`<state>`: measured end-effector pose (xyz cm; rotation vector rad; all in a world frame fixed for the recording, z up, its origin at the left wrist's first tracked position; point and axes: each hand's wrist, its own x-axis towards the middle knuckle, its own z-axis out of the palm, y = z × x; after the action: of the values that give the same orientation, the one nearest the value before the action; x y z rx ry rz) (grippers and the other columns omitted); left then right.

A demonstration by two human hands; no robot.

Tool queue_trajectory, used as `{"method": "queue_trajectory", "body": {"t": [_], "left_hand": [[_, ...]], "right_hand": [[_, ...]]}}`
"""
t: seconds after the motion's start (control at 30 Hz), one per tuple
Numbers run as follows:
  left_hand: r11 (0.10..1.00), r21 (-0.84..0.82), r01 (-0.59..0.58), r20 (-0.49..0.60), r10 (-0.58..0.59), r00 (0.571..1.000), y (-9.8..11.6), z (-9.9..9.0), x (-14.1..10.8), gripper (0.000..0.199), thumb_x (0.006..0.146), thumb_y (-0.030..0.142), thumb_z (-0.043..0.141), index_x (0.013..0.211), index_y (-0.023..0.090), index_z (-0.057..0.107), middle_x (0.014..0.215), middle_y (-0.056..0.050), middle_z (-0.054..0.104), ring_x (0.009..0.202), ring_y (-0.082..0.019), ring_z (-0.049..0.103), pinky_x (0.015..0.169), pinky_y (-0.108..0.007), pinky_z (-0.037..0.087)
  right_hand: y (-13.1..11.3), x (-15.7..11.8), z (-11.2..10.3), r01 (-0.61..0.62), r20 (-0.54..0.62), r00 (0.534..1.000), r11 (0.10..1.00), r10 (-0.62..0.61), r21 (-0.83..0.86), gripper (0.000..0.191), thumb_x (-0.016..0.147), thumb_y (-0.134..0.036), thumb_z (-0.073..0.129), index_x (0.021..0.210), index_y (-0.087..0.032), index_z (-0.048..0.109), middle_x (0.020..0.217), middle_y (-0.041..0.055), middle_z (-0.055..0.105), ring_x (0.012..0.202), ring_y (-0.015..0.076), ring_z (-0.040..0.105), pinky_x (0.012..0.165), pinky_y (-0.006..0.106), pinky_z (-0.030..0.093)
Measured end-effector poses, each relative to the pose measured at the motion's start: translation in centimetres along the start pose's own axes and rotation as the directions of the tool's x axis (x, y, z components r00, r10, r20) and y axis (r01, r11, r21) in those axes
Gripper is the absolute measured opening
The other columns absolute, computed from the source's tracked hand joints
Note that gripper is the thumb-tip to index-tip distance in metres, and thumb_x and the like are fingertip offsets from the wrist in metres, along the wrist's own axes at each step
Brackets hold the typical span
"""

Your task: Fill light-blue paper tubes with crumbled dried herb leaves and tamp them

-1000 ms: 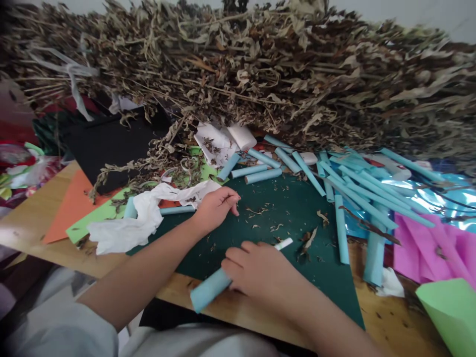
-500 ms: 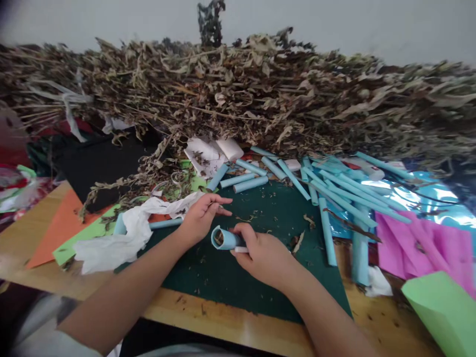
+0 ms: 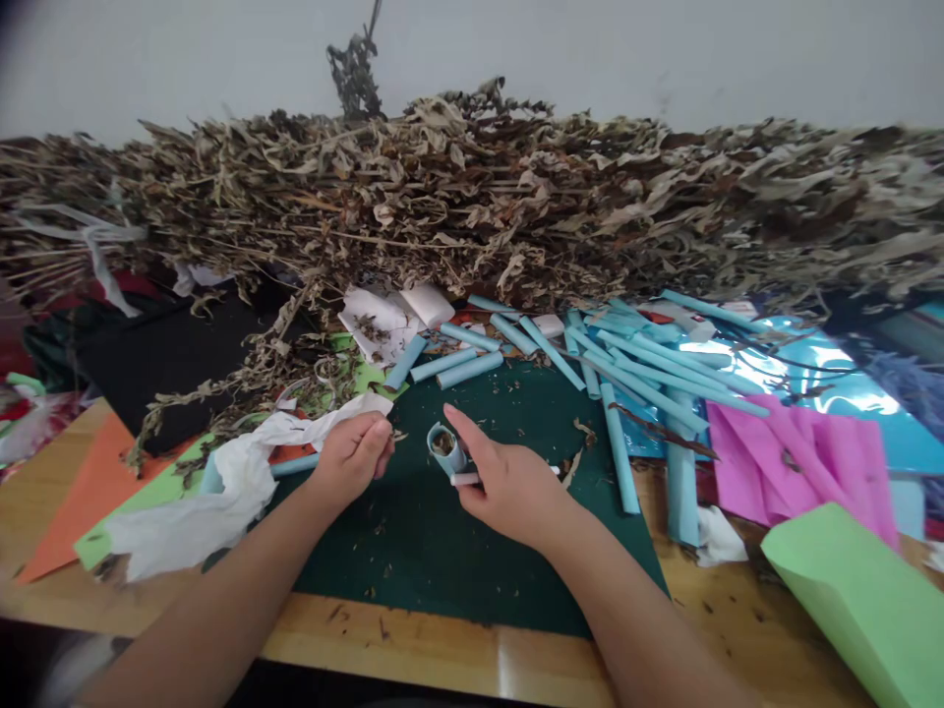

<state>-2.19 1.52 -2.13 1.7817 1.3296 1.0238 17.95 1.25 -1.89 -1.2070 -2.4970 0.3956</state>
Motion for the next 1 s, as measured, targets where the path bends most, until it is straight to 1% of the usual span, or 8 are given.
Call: {"method": "queue_trajectory", "body": {"t": [0.1,0.17,0.27,0.37,0.47,0.63,0.83,1.0], "left_hand": [[0.993,0.117,-0.033,-0.032,0.037,0.999,0.38,-0.18,-0.01,0.038,0.082,0.037,0.03,0.052,0.016,0.037,0.046,0.004,0.035,0.044,-0.007,0.036,0.046,-0.02,0.029],[0.993,0.109,-0.049,-0.067,0.056,0.996,0.58,-0.18,-0.03,0.033,0.083,0.034,0.028,0.059,0.016,0.041,0.051,0.004,0.036,0.049,-0.008,0.037,0.049,-0.02,0.03],[0.996,0.063,-0.064,-0.093,0.07,0.993,0.73,-0.08,-0.1,0.024,0.083,0.03,0.03,0.074,0.017,0.048,0.059,0.003,0.041,0.053,-0.008,0.04,0.052,-0.02,0.032],[0.999,0.003,-0.05,-0.051,0.05,0.997,0.63,0.1,0.01,0.02,0.081,0.027,0.034,0.083,0.017,0.051,0.062,0.002,0.044,0.051,-0.007,0.042,0.052,-0.02,0.034],[0.993,-0.119,0.023,0.006,-0.022,1.0,0.42,0.29,0.31,0.018,0.08,0.023,0.036,0.085,0.016,0.052,0.059,0.003,0.047,0.048,-0.006,0.046,0.052,-0.02,0.037],[0.975,-0.199,0.094,0.021,-0.092,0.996,0.55,0.35,0.54,0.02,0.076,0.019,0.042,0.093,0.016,0.053,0.058,0.002,0.055,0.058,-0.008,0.056,0.065,-0.021,0.042],[0.981,-0.178,0.074,0.094,-0.058,0.994,0.89,0.44,0.17,0.015,0.077,0.02,0.039,0.081,0.016,0.053,0.059,0.004,0.051,0.043,-0.005,0.052,0.048,-0.018,0.041],[0.974,-0.174,0.142,0.118,-0.122,0.985,0.33,0.47,0.19,0.006,0.078,0.022,0.039,0.077,0.017,0.043,0.053,0.007,0.049,0.04,-0.006,0.051,0.043,-0.018,0.039]], "right_hand": [[0.22,-0.01,0.07,0.055,-0.026,0.998,0.998,-0.055,0.007,0.065,0.068,-0.015,0.046,0.126,-0.026,0.018,0.09,0.0027,0.061,0.059,0.0165,0.057,0.047,0.023,0.036],[0.24,0.03,0.05,0.055,-0.043,0.998,0.996,-0.053,0.064,0.057,0.068,-0.017,0.048,0.12,-0.027,0.028,0.095,0.0028,0.06,0.059,0.0156,0.058,0.049,0.024,0.038],[0.14,0.02,0.12,0.002,-0.094,0.996,0.988,0.013,0.155,0.046,0.067,-0.021,0.051,0.111,-0.023,0.036,0.086,0.003,0.062,0.056,0.0152,0.058,0.049,0.024,0.041],[0.05,-0.04,0.37,-0.044,-0.126,0.99,0.978,0.071,0.205,0.042,0.068,-0.023,0.05,0.107,-0.019,0.035,0.081,0.0039,0.062,0.057,0.0153,0.059,0.049,0.024,0.043],[0.09,-0.06,0.59,-0.069,-0.129,0.986,0.967,0.103,0.245,0.037,0.069,-0.026,0.05,0.102,-0.019,0.035,0.084,0.0045,0.062,0.06,0.0149,0.06,0.049,0.023,0.044],[0.14,-0.06,0.41,-0.081,-0.121,0.986,0.961,0.116,0.264,0.035,0.069,-0.029,0.051,0.099,-0.019,0.035,0.078,0.0025,0.062,0.054,0.0145,0.059,0.047,0.023,0.044],[0.1,-0.11,0.32,-0.066,-0.149,0.984,0.971,0.102,0.228,0.035,0.068,-0.029,0.051,0.098,-0.018,0.037,0.076,0.0032,0.062,0.056,0.0161,0.059,0.048,0.025,0.043],[0.09,-0.17,0.45,-0.053,-0.176,0.98,0.979,0.089,0.199,0.035,0.068,-0.028,0.052,0.099,-0.018,0.038,0.077,0.0029,0.062,0.057,0.0163,0.059,0.049,0.024,0.042]]}}
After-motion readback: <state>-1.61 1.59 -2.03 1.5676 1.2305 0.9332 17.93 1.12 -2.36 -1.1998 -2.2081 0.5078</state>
